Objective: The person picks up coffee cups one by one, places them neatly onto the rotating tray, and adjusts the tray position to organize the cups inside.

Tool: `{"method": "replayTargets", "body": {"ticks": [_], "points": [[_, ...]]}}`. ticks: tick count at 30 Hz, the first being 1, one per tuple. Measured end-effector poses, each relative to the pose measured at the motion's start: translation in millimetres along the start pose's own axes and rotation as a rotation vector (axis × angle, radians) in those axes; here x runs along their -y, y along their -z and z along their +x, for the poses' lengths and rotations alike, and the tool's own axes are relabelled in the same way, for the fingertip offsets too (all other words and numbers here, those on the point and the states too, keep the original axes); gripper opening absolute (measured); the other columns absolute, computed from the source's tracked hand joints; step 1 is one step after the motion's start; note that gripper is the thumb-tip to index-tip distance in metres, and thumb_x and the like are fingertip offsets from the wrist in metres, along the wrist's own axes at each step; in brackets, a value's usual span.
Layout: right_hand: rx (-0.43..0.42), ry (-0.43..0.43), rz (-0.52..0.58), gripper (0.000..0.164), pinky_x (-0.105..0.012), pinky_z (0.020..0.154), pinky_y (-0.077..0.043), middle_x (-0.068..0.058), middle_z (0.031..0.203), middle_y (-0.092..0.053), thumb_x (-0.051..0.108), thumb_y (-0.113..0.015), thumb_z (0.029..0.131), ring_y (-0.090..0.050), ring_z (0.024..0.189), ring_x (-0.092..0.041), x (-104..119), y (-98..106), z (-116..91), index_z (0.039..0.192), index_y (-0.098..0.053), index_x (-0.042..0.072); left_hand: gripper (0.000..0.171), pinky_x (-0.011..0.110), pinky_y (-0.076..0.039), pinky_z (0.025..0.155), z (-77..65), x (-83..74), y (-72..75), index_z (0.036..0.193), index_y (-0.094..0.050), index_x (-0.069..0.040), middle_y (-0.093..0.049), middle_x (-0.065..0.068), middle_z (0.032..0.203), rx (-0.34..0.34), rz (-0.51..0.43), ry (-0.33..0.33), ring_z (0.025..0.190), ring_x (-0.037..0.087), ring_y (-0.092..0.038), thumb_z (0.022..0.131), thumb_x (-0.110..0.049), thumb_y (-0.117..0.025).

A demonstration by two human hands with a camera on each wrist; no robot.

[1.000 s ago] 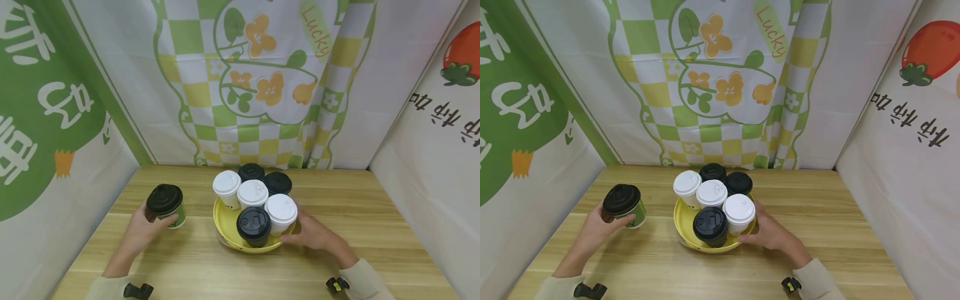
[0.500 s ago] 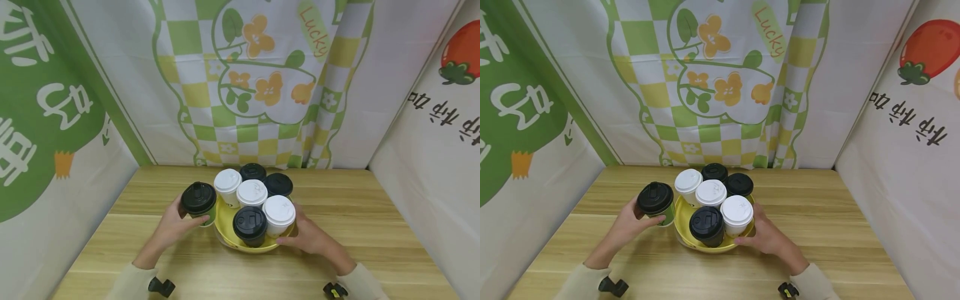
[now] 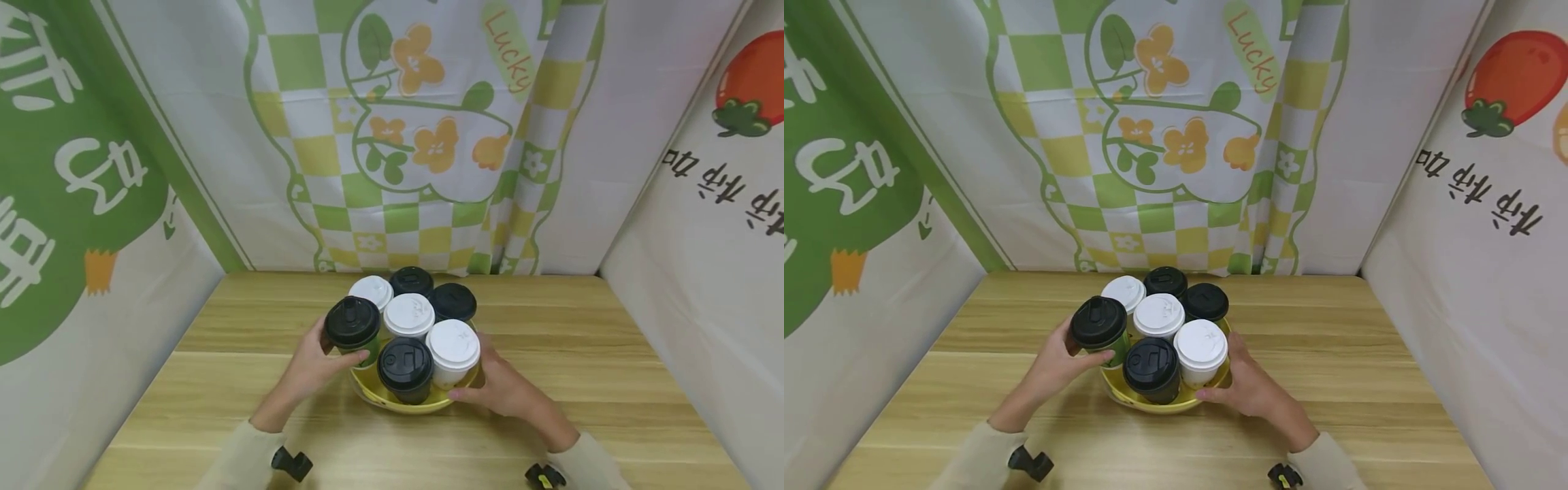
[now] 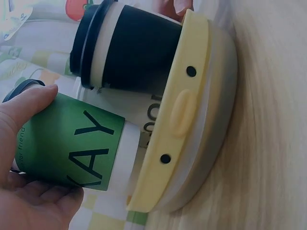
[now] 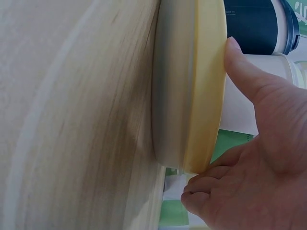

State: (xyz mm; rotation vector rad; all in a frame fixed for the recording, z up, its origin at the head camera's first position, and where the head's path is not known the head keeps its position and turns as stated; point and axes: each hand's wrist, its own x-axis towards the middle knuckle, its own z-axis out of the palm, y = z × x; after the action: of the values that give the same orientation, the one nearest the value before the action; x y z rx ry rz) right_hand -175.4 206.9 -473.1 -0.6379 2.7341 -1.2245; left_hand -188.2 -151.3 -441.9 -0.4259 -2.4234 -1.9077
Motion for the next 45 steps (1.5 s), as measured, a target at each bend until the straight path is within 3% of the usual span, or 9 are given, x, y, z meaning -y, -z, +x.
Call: {"method": "replayTargets", "body": {"ticks": [6,10,15,22,26,35,45], "points": [[-0.003,0.003,0.005,0.126,-0.065,0.127,-0.03,-0.028,0.165,-0.038,0.038,-0.095,0.079,-0.039,0.153,-0.045,0.4,-0.7,0.2,0.166,-0.01,0.002,0.083,0.036,-0.044,0.122,-1.1,4.0,-7.2,0.151,-0.049,-0.006,-0.061,0.015,0.149,-0.022,-0.029,0.024,0.143,0.032,-0.056,0.08,-0.008,-0.092],[-0.008,0.01,0.009,0.127,-0.065,0.127,-0.028,-0.028,0.165,-0.037,0.037,-0.095,0.079,-0.038,0.154,-0.045,0.5,-0.2,0.1,0.167,-0.01,0.002,0.084,0.036,-0.042,0.122,-1.8,9.0,-11.6,0.152,-0.048,-0.006,-0.06,0.015,0.15,-0.007,-0.034,-0.001,0.144,0.032,-0.055,0.081,-0.007,-0.091],[0.0,-0.009,0.003,0.128,-0.067,0.127,-0.028,-0.029,0.166,-0.035,0.042,-0.093,0.08,-0.036,0.155,-0.046,0.0,-0.3,-0.8,0.167,-0.008,0.003,0.084,0.023,-0.043,0.119,-2.1,15.4,-17.3,0.154,-0.047,-0.005,-0.059,0.016,0.15,0.004,-0.044,-0.023,0.144,0.033,-0.055,0.082,-0.005,-0.089],[-0.006,0.004,0.007,0.128,-0.066,0.127,-0.028,-0.029,0.166,-0.035,0.042,-0.094,0.08,-0.036,0.155,-0.045,-1.3,-1.7,-0.2,0.167,-0.008,0.002,0.081,0.027,-0.044,0.12,0.7,26.4,-23.3,0.152,-0.049,-0.002,-0.062,0.019,0.148,-0.018,-0.037,-0.015,0.142,0.034,-0.056,0.082,-0.003,-0.089],[-0.011,0.004,0.009,0.129,-0.065,0.127,-0.028,-0.028,0.166,-0.036,0.041,-0.094,0.079,-0.037,0.155,-0.045,-1.2,-2.0,-0.1,0.167,-0.008,0.002,0.08,0.02,-0.043,0.117,2.0,31.2,-24.1,0.152,-0.05,-0.003,-0.062,0.018,0.148,-0.018,-0.021,-0.027,0.142,0.031,-0.055,0.082,-0.004,-0.089],[-0.006,-0.016,0.008,0.128,-0.066,0.127,-0.027,-0.027,0.166,-0.036,0.04,-0.094,0.08,-0.036,0.155,-0.045,-0.1,-2.0,-0.8,0.167,-0.009,0.002,0.081,0.035,-0.047,0.119,1.7,34.7,-22.5,0.151,-0.052,-0.006,-0.064,0.016,0.145,-0.013,0.037,-0.026,0.139,0.031,-0.059,0.08,-0.009,-0.091],[-0.007,-0.013,0.009,0.126,-0.065,0.127,-0.029,-0.027,0.166,-0.036,0.039,-0.093,0.081,-0.037,0.155,-0.044,1.8,-1.8,-1.5,0.167,-0.008,0.002,0.086,0.033,-0.047,0.119,0.8,34.0,-21.0,0.152,-0.051,-0.006,-0.064,0.016,0.146,-0.005,0.072,-0.011,0.14,0.033,-0.058,0.079,-0.013,-0.094]]}}
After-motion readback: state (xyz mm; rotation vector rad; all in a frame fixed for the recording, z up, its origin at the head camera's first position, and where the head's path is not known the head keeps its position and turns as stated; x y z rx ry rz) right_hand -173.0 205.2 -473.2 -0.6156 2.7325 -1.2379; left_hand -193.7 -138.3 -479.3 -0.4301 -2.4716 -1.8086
